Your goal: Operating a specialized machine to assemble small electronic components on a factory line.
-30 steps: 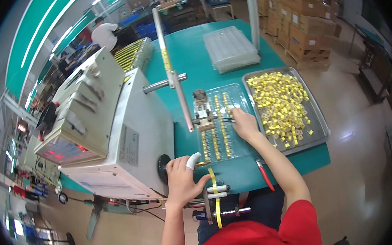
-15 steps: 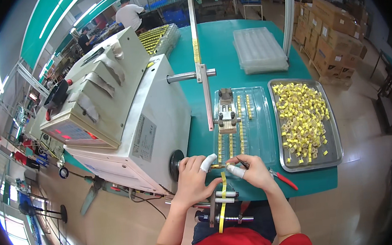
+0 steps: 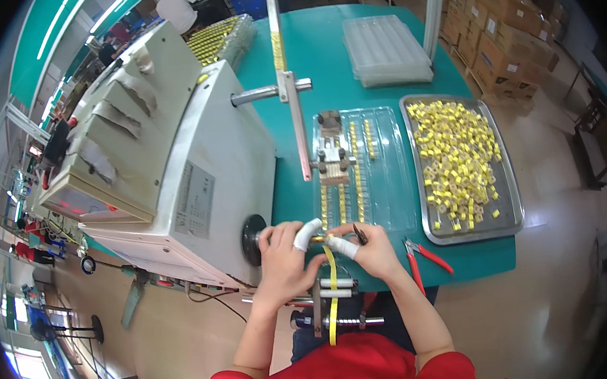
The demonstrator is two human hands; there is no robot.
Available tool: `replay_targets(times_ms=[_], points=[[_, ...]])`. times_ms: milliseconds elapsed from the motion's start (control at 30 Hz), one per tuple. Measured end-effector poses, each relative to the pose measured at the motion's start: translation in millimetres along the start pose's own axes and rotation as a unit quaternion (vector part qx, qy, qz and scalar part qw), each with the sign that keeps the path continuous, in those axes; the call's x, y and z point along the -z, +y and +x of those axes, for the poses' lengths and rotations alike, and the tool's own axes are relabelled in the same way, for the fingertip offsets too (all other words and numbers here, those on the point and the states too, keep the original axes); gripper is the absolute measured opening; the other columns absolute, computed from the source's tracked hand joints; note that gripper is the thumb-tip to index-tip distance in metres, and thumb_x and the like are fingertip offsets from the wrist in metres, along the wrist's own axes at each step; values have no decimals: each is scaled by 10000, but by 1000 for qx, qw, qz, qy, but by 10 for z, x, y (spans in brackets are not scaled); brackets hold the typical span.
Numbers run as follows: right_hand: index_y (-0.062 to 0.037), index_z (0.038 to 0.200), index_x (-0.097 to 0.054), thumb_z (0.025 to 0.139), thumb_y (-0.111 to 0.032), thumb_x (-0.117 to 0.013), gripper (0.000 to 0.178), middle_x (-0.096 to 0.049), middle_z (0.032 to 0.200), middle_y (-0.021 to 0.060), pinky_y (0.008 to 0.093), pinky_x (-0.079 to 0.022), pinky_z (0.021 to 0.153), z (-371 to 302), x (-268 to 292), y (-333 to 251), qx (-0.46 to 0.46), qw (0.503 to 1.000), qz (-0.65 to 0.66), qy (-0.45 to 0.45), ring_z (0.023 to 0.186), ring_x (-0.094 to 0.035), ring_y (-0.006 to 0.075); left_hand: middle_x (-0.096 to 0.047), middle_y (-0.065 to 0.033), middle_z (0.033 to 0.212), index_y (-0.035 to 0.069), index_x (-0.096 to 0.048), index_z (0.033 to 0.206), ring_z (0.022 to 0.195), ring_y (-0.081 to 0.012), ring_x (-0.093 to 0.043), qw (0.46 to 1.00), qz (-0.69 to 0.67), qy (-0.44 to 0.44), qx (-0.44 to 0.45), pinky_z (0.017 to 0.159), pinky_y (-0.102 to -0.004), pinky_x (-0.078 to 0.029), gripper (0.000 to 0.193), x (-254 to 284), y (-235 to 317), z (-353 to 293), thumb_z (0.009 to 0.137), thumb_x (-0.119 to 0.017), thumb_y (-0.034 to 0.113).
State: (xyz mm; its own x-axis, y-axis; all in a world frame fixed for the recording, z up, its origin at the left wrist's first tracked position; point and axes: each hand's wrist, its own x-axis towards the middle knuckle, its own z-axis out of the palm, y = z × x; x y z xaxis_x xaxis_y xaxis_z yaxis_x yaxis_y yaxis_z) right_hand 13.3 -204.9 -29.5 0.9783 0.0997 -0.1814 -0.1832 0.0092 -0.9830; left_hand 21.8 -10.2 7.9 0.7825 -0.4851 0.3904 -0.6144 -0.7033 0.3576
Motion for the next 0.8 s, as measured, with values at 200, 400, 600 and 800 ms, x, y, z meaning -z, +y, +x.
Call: replay_targets(times_ms=[200, 400, 600, 800], points=[[6, 1031, -699, 867, -153, -746, 232, -699, 918, 27, 218, -478, 673, 11, -121, -10, 4, 998, 66, 16, 738, -581, 37, -561, -95, 1076, 80, -603, 1189, 1065, -274, -529, 999, 35, 23, -14, 956, -433, -302, 545, -84, -52, 3, 695, -775, 232], [11, 1101, -672, 907, -190, -701, 280, -687, 961, 17, 207, -454, 732, -31, -82, 67, 56, 998, 25, 16, 810, -574, 45, -564, -93, 1080, 76, -622, 1182, 1060, -271, -535, 998, 35, 36, -23, 953, -419, -320, 508, -72, -43, 17, 709, -775, 185], [7, 990, -705, 903, -195, -703, 220, -670, 797, 11, 235, -459, 650, -349, -21, 58, -49, 993, -104, -7, 706, -545, 47, -564, -84, 1075, 82, -616, 1205, 1043, -262, -532, 998, 57, 26, -22, 958, -414, -327, 505, -77, -29, -14, 745, -760, 231], [10, 928, -681, 856, -74, -716, 115, -624, 729, 49, 242, -425, 552, -405, -277, 85, 143, 977, -137, 84, 617, -535, 82, -573, -98, 1097, 62, -602, 1212, 1047, -279, -542, 997, 61, 40, -13, 958, -430, -342, 485, -163, -29, -47, 773, -752, 205]])
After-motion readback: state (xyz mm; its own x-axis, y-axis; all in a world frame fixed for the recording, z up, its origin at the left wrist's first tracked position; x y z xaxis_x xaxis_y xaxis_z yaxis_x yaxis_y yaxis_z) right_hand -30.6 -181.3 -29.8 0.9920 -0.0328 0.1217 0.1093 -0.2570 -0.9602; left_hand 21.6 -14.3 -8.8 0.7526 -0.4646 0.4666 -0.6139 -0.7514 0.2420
